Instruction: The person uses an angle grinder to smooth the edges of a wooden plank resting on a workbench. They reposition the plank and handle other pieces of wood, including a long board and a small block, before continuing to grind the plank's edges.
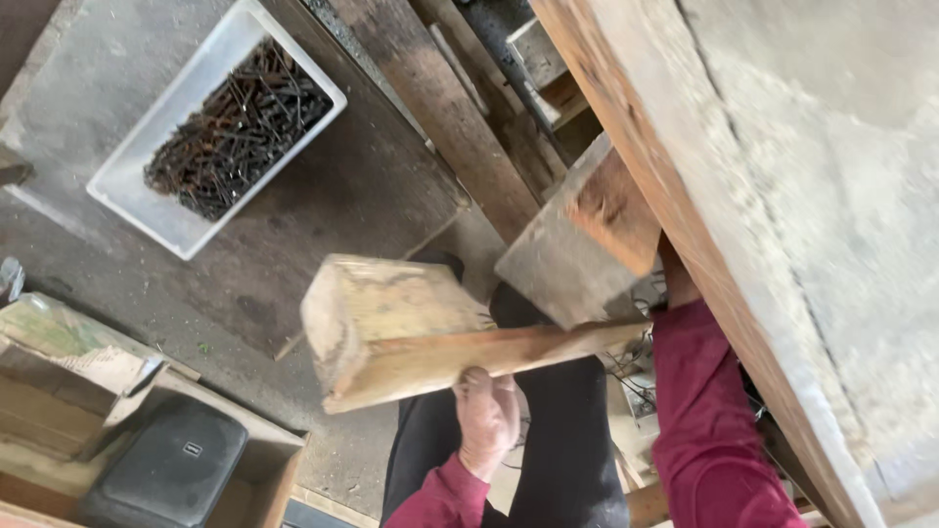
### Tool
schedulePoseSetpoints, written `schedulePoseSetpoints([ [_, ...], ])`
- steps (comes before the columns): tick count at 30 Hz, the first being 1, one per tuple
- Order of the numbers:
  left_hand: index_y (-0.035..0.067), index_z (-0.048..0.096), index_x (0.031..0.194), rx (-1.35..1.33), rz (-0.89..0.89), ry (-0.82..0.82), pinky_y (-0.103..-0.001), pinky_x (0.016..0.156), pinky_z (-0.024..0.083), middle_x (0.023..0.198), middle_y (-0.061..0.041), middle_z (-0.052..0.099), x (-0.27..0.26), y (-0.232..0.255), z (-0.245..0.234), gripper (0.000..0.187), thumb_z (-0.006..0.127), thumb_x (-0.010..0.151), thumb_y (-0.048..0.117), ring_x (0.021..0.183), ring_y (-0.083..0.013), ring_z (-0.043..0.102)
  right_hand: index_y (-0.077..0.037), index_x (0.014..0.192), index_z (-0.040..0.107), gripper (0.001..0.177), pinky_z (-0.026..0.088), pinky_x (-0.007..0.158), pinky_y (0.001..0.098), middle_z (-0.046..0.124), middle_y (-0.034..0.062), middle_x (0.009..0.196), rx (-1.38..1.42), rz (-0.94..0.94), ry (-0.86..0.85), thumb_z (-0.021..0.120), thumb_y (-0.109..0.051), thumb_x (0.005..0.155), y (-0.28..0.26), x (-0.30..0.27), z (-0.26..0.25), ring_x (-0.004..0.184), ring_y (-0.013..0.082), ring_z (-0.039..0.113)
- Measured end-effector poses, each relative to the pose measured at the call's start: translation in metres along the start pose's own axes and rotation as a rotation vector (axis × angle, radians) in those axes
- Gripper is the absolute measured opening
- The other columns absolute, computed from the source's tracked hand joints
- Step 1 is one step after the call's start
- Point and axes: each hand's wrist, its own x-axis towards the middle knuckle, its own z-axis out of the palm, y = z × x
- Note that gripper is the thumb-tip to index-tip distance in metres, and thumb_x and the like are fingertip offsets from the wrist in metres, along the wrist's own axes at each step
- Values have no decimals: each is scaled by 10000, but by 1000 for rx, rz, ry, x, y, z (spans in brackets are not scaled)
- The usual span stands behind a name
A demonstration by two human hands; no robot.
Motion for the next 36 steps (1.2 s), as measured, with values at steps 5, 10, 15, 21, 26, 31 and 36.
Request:
schedulePoseSetpoints([
  [5,132,615,1248,92,143,-119,-406,992,480,1195,-7,670,-39,33,17,337,654,1024,381,1115,-178,633,-123,1408,643,353,402,1214,438,618,118,1466,28,50,-66,576,-176,1065,-19,-77,-41,1412,316,546],
  [10,134,609,1281,203,268,-111,-394,955,481,1227,-21,670,-76,61,25,399,610,1039,451,1132,-191,640,-136,1410,643,352,374,1253,440,599,104,1507,9,60,-190,534,-160,1076,-24,-132,-67,1464,309,519],
  [15,126,533,1364,300,334,28,-383,973,487,1294,-28,636,-94,88,21,474,615,1033,455,1167,-196,625,-122,1383,648,618,405,1223,434,608,101,1472,-112,6,-245,663,74,797,-34,-186,-81,1441,316,526],
  [21,78,623,1228,379,383,-34,-436,1050,473,1181,-88,642,-93,121,13,234,572,1025,182,1121,-256,627,-20,1350,630,597,473,1099,387,621,177,1410,232,128,-116,760,77,775,-67,-255,-84,1315,269,594],
  [26,31,641,1027,1499,962,-293,-464,920,460,1066,-116,646,-97,164,10,190,542,868,1,1000,-321,607,-82,1336,680,432,557,971,316,738,149,1275,218,363,0,666,11,914,-91,-312,-89,1110,207,708],
  [31,5,629,1015,1445,1072,-562,-447,820,451,998,-167,647,-130,204,55,211,511,865,-82,876,-368,578,-83,1225,690,297,591,833,335,778,166,1045,-168,190,247,687,-20,935,-155,-355,-106,950,263,781],
  [36,-36,605,1104,1581,1204,-895,-438,710,425,914,-177,637,-183,247,156,267,553,849,21,732,-368,578,-5,1133,565,241,570,683,425,720,224,869,-268,473,491,692,-84,943,-228,-393,-155,766,354,736],
])
